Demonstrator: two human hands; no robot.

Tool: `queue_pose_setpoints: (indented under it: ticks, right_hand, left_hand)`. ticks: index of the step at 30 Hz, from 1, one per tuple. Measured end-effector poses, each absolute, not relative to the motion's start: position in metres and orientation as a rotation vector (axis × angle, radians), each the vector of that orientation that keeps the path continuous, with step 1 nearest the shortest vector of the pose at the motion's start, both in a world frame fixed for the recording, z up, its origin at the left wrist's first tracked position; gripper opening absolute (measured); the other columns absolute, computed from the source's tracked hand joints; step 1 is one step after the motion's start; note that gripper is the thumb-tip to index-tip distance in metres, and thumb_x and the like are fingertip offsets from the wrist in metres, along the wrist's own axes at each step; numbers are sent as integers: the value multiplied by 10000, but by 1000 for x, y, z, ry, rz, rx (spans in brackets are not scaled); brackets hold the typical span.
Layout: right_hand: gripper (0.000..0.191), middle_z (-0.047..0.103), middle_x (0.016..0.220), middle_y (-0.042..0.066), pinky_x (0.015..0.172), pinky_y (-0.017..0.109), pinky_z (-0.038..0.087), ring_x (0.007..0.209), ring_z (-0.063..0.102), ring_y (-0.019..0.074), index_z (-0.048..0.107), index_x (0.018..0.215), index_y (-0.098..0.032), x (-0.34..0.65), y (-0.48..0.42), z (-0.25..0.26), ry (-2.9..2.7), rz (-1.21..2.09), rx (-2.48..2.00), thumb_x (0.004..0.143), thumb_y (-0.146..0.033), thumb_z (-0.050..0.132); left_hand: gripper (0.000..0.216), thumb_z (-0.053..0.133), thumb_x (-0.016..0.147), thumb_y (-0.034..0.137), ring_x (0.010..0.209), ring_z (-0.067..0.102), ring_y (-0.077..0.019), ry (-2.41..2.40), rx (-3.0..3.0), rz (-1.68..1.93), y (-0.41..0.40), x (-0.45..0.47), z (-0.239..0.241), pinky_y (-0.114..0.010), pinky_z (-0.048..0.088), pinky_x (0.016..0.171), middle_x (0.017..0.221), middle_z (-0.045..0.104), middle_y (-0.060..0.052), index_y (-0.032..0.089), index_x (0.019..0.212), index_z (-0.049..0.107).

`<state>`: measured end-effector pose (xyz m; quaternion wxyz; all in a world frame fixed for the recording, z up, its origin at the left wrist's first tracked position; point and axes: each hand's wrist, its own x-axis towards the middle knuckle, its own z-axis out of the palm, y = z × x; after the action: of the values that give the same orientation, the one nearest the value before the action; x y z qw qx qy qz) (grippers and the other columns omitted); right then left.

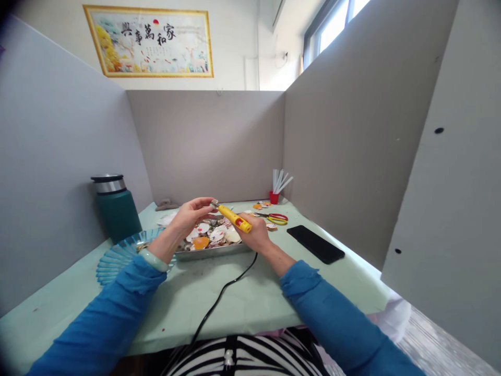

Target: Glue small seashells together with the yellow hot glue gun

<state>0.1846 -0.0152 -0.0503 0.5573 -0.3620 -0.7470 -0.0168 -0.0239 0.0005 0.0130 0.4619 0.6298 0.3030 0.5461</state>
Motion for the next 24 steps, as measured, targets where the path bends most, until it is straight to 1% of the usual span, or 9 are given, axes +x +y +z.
queue_pose_setpoints:
  ticks: [4, 11, 14, 16, 19, 22, 24]
  right_hand:
    - [192, 614, 659, 4, 557, 229, 397, 563, 520, 122, 622, 796, -190, 183, -19, -47, -1765, -14, -851, 825, -366, 550]
    - [268, 588, 641, 2, 534, 247, 414, 563, 504, 130, 640, 819, -180, 180, -11, -53, -1678, 179, -859, 797, -441, 585]
    - [308, 582, 633, 8, 521, 251, 418, 567, 509, 133, 640, 760, -166, 180, -9, -53, -1625, 303, -882, 756, -473, 617]
    - [320, 572, 617, 4, 504, 245, 411, 553, 501, 126, 645, 753, -158, 180, -10, -51, -1595, 380, -888, 738, -478, 630]
    - [311, 560, 603, -5, 488, 237, 398, 533, 483, 115, 654, 778, -159, 179, -12, -47, -1546, 460, -870, 730, -465, 636]
    - [300, 546, 590, -9, 489, 237, 393, 529, 470, 111, 643, 738, -162, 179, -13, -45, -1520, 502, -859, 717, -462, 648]
    - [309, 550, 598, -8, 494, 238, 391, 535, 471, 111, 645, 747, -158, 180, -13, -45, -1526, 537, -849, 712, -466, 654]
  left_hand:
    - [377, 769, 608, 236, 785, 647, -160, 747, 1557, 1343, 1, -23, 12, -329, 531, 735, 935, 661, -71, 127, 939, 624]
    - [385, 771, 598, 188, 763, 650, -154, 684, 1494, 1361, -3, -18, 11, -330, 521, 734, 868, 666, -47, 133, 924, 573]
    - [426, 783, 586, 182, 754, 656, -160, 646, 1454, 1369, -3, -16, 10, -336, 517, 740, 867, 673, -50, 129, 962, 589]
    - [437, 794, 577, 185, 743, 659, -163, 630, 1423, 1360, -4, -15, 11, -338, 511, 751, 850, 682, -62, 116, 968, 611]
    - [412, 804, 569, 194, 747, 669, -171, 605, 1375, 1352, -7, -12, 13, -334, 503, 774, 839, 692, -72, 102, 936, 640]
    - [390, 806, 573, 199, 760, 676, -177, 596, 1338, 1367, -11, -10, 15, -331, 499, 790, 845, 696, -67, 108, 920, 653]
    - [373, 803, 582, 200, 749, 675, -170, 592, 1330, 1376, -12, -10, 14, -330, 500, 794, 836, 696, -59, 114, 914, 656]
